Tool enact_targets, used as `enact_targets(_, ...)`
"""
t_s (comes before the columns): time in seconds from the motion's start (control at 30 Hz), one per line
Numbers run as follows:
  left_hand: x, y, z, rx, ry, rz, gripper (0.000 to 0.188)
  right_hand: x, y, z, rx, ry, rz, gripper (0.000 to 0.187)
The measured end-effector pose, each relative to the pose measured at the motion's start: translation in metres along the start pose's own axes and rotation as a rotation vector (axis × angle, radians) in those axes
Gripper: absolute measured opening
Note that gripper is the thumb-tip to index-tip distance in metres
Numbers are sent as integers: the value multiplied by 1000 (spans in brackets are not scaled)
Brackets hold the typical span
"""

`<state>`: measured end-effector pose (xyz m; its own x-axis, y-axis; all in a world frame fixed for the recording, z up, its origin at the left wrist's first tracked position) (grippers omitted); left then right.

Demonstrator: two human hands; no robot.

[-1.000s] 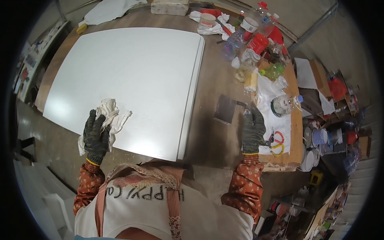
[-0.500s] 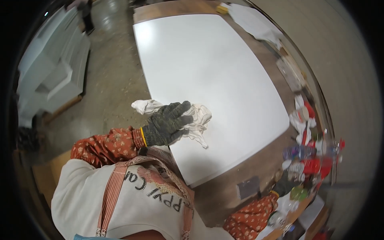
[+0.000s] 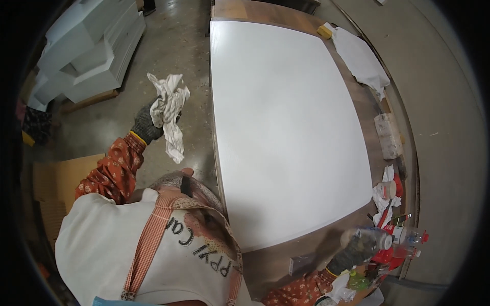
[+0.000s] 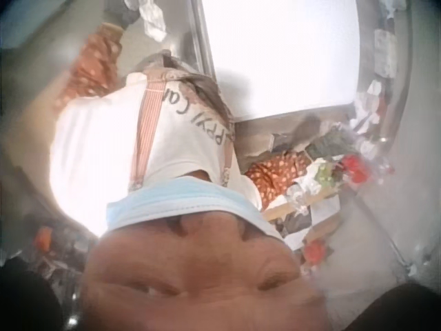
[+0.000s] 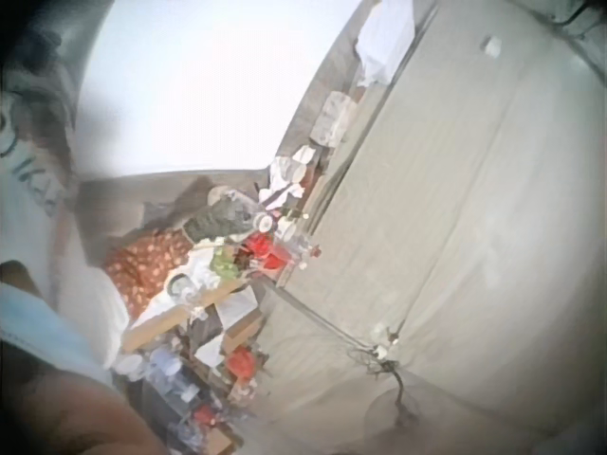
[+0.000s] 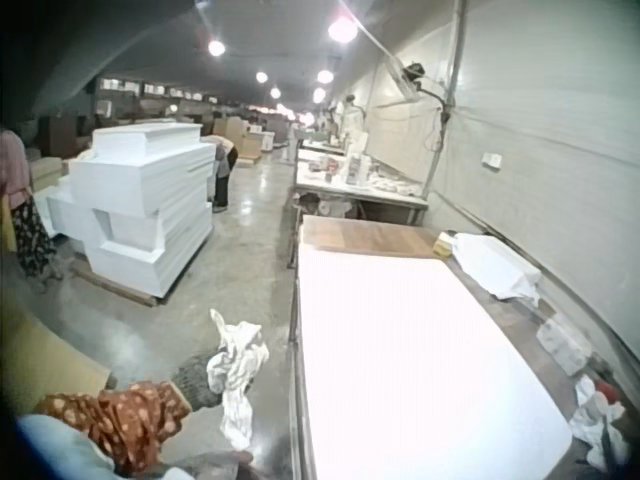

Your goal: The person wipes a white board with a cloth and a sponge.

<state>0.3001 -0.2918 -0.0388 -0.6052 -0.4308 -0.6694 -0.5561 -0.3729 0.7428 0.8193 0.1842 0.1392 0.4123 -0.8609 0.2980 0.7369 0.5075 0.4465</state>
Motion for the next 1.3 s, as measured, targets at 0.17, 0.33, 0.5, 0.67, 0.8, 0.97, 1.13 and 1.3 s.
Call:
enact_targets(0.17, 36, -32, 28, 200, 10, -281, 36, 47, -173, 85, -359, -231, 1245, 55)
enact_targets(0.33, 16, -23, 41, 41, 160, 1037, 40, 44, -266, 138, 160, -506, 1123, 71)
enact_targets(0.5, 98, -25, 14, -22, 269, 956, 37, 19, -303, 166, 388, -946, 974, 83)
enact_targets(0.67, 19, 25, -15, 283, 534, 2329, 50, -20, -316, 166, 606, -867, 942, 74)
enact_targets(0.8, 18, 22, -17, 468, 600, 2156, 54, -40, -325, 176, 721, -903, 827, 80)
enact_targets(0.97, 27, 15, -26, 348, 695, 2341, 52, -59, -359, 210, 720, -977, 845, 76)
enact_targets(1.13, 19, 16, -24, 349, 649, 2386, 53, -85, -392, 248, 669, -1047, 825, 69)
enact_targets(1.3, 22, 19, -25, 383, 675, 2316, 56, -78, -396, 252, 687, -1113, 790, 68)
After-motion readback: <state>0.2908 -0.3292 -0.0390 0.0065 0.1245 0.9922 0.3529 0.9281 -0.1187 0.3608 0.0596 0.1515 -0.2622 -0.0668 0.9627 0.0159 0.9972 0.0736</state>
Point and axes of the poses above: each hand's wrist, its own z-axis towards the middle knuckle, its own x-axis out of the back of the hand, y = z × x, the point moved 2 cm from there along z, towards the middle knuckle, and after that the axes turned 15 degrees about x, right-handed, at the moved point
